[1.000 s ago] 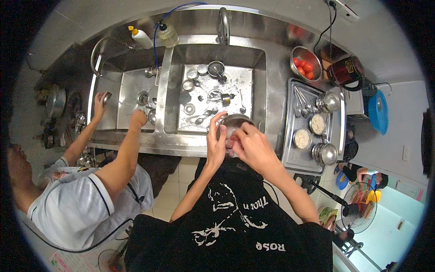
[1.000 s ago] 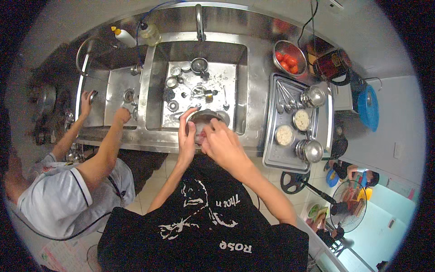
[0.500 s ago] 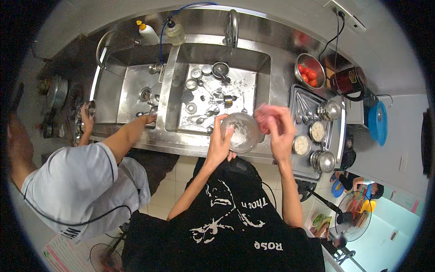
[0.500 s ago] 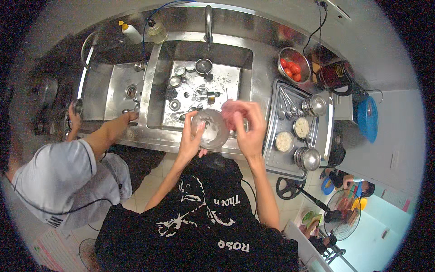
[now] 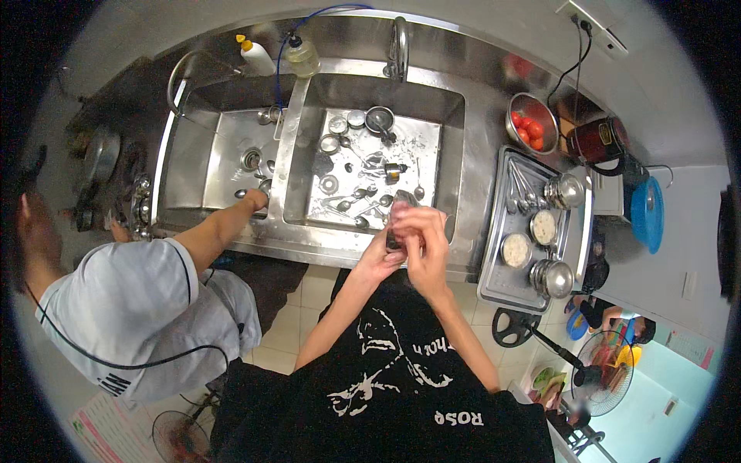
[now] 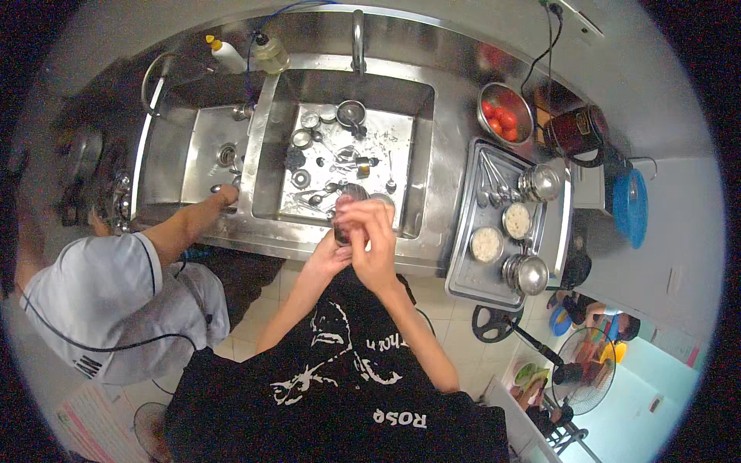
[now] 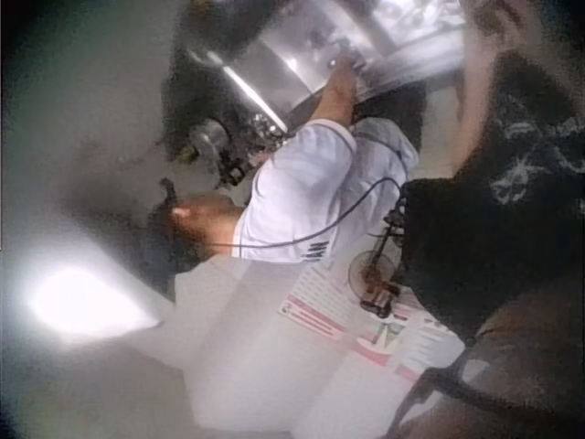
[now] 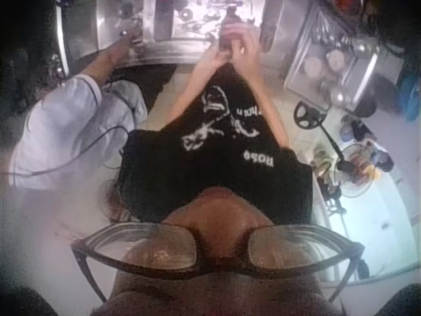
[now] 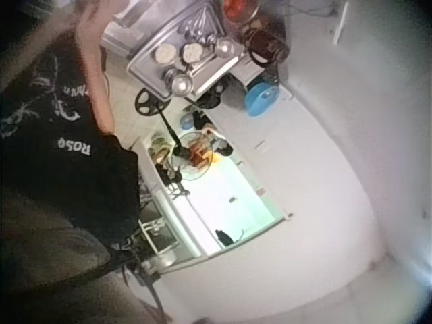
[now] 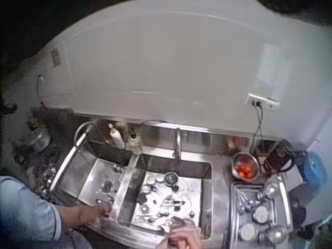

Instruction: The person washes small metal bowls at a sink using a red cloth, scrubbing each bowl thoroughly before placing it on a drying tray.

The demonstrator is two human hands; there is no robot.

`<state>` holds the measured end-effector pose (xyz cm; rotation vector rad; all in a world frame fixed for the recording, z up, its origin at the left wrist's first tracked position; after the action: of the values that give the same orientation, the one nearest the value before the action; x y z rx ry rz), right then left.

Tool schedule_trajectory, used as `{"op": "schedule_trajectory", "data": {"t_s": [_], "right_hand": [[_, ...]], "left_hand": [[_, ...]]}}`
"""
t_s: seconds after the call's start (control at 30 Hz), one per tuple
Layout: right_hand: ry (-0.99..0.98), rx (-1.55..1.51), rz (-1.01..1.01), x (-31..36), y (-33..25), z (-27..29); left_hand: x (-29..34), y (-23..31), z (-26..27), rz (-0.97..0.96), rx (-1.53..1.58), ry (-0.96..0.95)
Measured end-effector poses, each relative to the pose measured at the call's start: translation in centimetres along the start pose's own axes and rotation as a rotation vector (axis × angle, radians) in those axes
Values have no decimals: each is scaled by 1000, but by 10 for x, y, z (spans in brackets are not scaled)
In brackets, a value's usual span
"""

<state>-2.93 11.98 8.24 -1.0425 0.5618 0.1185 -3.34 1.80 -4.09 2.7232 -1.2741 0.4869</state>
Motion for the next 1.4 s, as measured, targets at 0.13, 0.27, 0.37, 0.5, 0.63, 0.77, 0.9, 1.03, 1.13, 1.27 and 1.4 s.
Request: {"op": "schedule_trajectory", "data": {"t_s": [0.13, 0.27, 0.37, 0.5, 0.63, 0.77, 0.9, 1.03, 1.13, 1.27, 1.4], "right_hand": [[-49, -326, -334, -24, 34, 1], [-122, -343, -378, -28, 37, -2], [-83, -123, -93, 0, 11, -9], [-214, -145, 69, 18, 9, -15], [-101, -264, -279, 8, 28, -25], [-1, -156, -230, 19, 24, -27], [156, -445, -584, 28, 55, -17], [22, -410, -677, 12, 71, 4], [-108, -308, -550, 1, 62, 11], [176, -101, -197, -15, 23, 4], [279, -46, -103, -4, 9, -1]], "left_hand": [[12, -5, -13, 54, -179, 248], [7, -2, -8, 2, -122, 238], [4, -4, 4, -80, 23, 410], [-8, -18, 5, -313, -28, 568], [-14, -26, -6, -549, -171, 656], [-13, -40, 2, -647, 217, 238], [-2, -38, -26, -963, -824, 858], [9, 19, -49, -1065, -1666, 620], [2, 46, -59, -1033, -1775, 314], [-16, 34, -59, -864, -1563, 449], [-42, 3, -33, -886, -1010, 552]]}}
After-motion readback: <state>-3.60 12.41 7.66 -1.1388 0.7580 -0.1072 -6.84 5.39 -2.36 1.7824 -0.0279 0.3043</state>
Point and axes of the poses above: each hand's wrist, its own x-axis away from the middle knuckle, its own z-axis out of the back of the hand, y = z × x, the point moved 2 cm from there along -x, towards the middle knuckle, and after that the axes turned 4 degrees about y, right-handed, at the moved point
